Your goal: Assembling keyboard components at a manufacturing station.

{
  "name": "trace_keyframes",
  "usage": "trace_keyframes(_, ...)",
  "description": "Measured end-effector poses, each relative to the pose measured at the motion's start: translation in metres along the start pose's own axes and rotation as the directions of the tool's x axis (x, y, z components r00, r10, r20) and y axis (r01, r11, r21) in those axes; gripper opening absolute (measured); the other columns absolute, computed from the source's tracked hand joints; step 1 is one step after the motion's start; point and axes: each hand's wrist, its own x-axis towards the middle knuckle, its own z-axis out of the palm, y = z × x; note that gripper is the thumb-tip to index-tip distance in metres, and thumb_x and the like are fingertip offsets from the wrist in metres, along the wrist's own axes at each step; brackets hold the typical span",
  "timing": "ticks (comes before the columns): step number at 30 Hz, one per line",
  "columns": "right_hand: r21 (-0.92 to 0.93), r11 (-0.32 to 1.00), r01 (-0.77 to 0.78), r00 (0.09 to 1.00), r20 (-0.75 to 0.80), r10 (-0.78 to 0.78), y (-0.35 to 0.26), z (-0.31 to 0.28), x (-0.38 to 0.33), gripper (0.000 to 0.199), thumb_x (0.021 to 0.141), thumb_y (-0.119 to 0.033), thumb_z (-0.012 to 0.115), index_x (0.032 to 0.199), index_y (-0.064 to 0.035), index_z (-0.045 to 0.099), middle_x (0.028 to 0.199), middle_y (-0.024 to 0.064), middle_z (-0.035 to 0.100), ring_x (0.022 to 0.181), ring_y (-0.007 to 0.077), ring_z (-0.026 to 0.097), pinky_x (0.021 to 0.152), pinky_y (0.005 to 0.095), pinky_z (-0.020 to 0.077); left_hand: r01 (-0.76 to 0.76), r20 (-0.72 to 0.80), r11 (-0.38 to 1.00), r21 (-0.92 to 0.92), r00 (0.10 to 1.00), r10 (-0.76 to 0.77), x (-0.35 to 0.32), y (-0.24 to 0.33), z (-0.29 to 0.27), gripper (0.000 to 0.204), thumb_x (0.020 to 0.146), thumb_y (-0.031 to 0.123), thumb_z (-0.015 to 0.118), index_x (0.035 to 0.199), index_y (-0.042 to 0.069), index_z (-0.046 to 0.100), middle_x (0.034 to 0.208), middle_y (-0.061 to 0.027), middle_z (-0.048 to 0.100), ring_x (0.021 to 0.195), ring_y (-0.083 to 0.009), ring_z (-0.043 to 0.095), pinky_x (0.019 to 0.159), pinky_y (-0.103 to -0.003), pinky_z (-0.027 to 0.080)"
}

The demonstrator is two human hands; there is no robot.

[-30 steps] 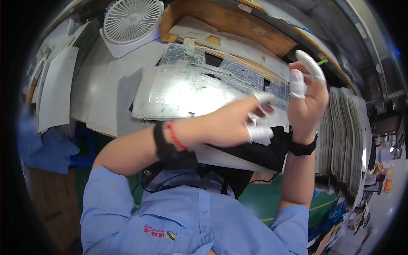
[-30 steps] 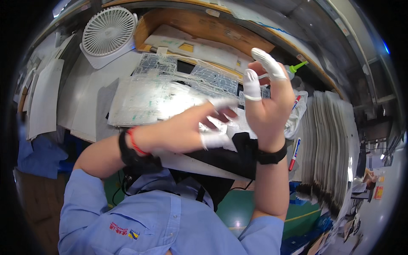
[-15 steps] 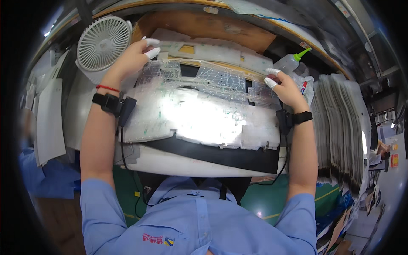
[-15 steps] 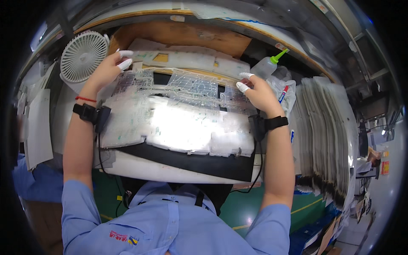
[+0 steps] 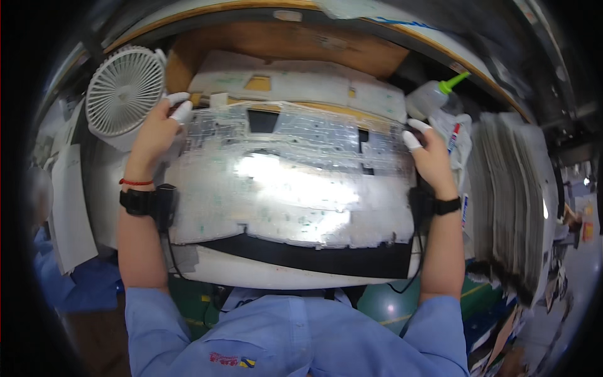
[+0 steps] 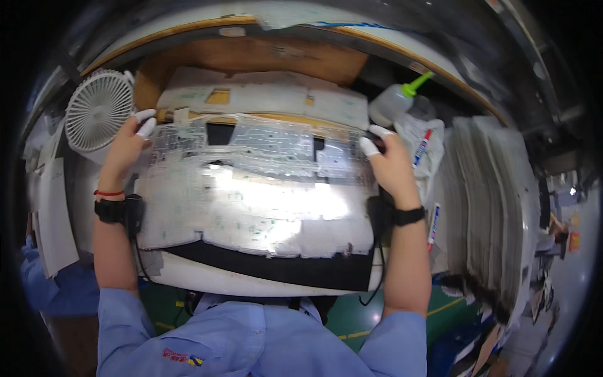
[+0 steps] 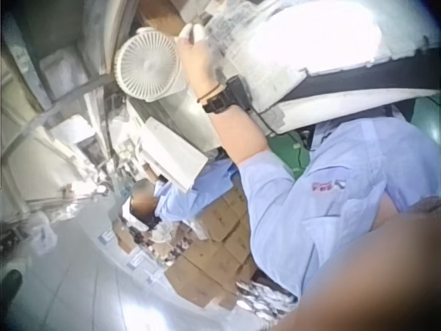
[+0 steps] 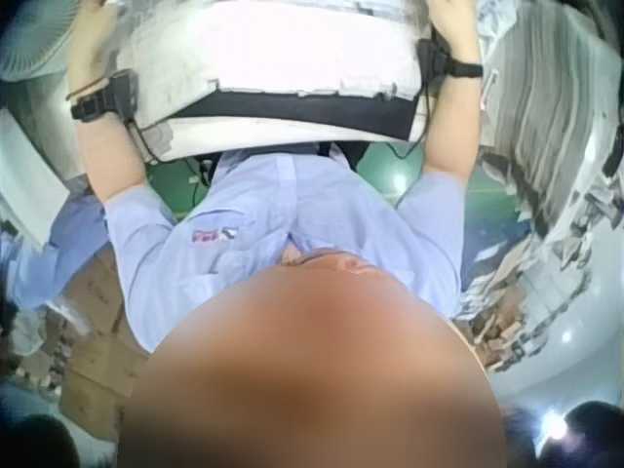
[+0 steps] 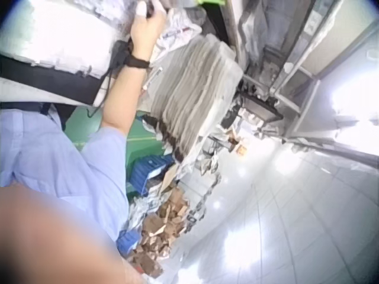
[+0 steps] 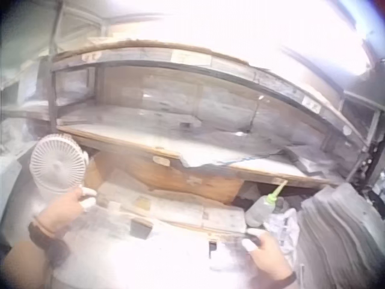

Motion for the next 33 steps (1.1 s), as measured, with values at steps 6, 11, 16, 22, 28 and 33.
trace_keyframes(6,0.317,0.872,-0.373,0.925,0.053,0.377,-0.015,-0.015,-0.008,0.048,0.088,-0.011,0.060,0.133,-0.0011,0.043,0.104,0.0043,0.061,0.079,0.0052,0.053,0.062,0.0185,0.0420,0.033,0.035,0.998,-0.060,0.999,-0.031,-0.006,0.007,0.006,0.044,0.091,0.024,0.057,0.130,0.005,0.048,0.118,-0.0042,0.053,0.096,-0.0104,0.051,0.078,-0.025,0.045)
trace_keyframes(11,0.426,0.829,-0.362,0.932,0.169,0.320,-0.013,-0.016,-0.010,0.047,0.089,-0.009,0.058,0.132,-0.0002,0.043,0.089,0.0009,0.063,0.068,0.0045,0.053,0.058,0.0181,0.0409,0.105,0.086,0.984,-0.147,0.992,-0.093,-0.005,0.010,-0.002,0.048,0.090,0.022,0.059,0.132,0.001,0.045,0.111,-0.0065,0.058,0.091,-0.0104,0.054,0.077,-0.022,0.045)
trace_keyframes(16,0.390,0.832,-0.394,0.919,0.154,0.363,-0.022,-0.017,-0.010,0.034,0.090,-0.008,0.055,0.123,0.0006,0.049,0.084,0.0026,0.064,0.063,0.0074,0.057,0.055,0.0185,0.0419,0.130,0.191,0.953,-0.275,0.978,-0.078,-0.006,0.009,-0.006,0.042,0.089,0.020,0.061,0.124,-0.001,0.050,0.096,-0.0028,0.062,0.077,-0.0074,0.054,0.069,-0.021,0.044)
trace_keyframes(22,0.425,0.792,-0.438,0.896,0.132,0.424,-0.019,-0.023,-0.010,0.017,0.092,-0.014,0.056,0.106,-0.0046,0.058,0.083,0.0018,0.065,0.060,0.0073,0.056,0.054,0.0184,0.0411,0.115,0.259,0.948,-0.297,0.965,-0.036,0.001,0.000,-0.019,0.017,0.089,0.021,0.061,0.089,0.005,0.065,0.075,0.0035,0.058,0.063,-0.0037,0.047,0.057,-0.019,0.037)
trace_keyframes(28,0.500,0.784,-0.367,0.922,0.086,0.377,-0.012,-0.023,-0.010,0.016,0.093,-0.017,0.055,0.103,-0.0063,0.060,0.080,0.0003,0.063,0.060,0.0056,0.054,0.053,0.0180,0.0396,0.096,0.213,0.940,-0.328,0.977,-0.026,0.002,0.001,-0.015,0.017,0.091,0.023,0.059,0.084,0.007,0.063,0.075,0.0036,0.058,0.063,-0.0039,0.048,0.057,-0.019,0.038)
trace_keyframes(33,0.519,0.792,-0.322,0.937,0.056,0.345,-0.024,-0.027,-0.009,0.015,0.093,-0.017,0.055,0.102,-0.0063,0.060,0.080,-0.0002,0.062,0.059,0.0044,0.052,0.051,0.0173,0.0386,0.067,0.122,0.915,-0.398,0.992,-0.020,-0.001,0.004,-0.016,0.017,0.091,0.025,0.059,0.086,0.010,0.061,0.073,0.0047,0.058,0.060,-0.0024,0.047,0.053,-0.018,0.037)
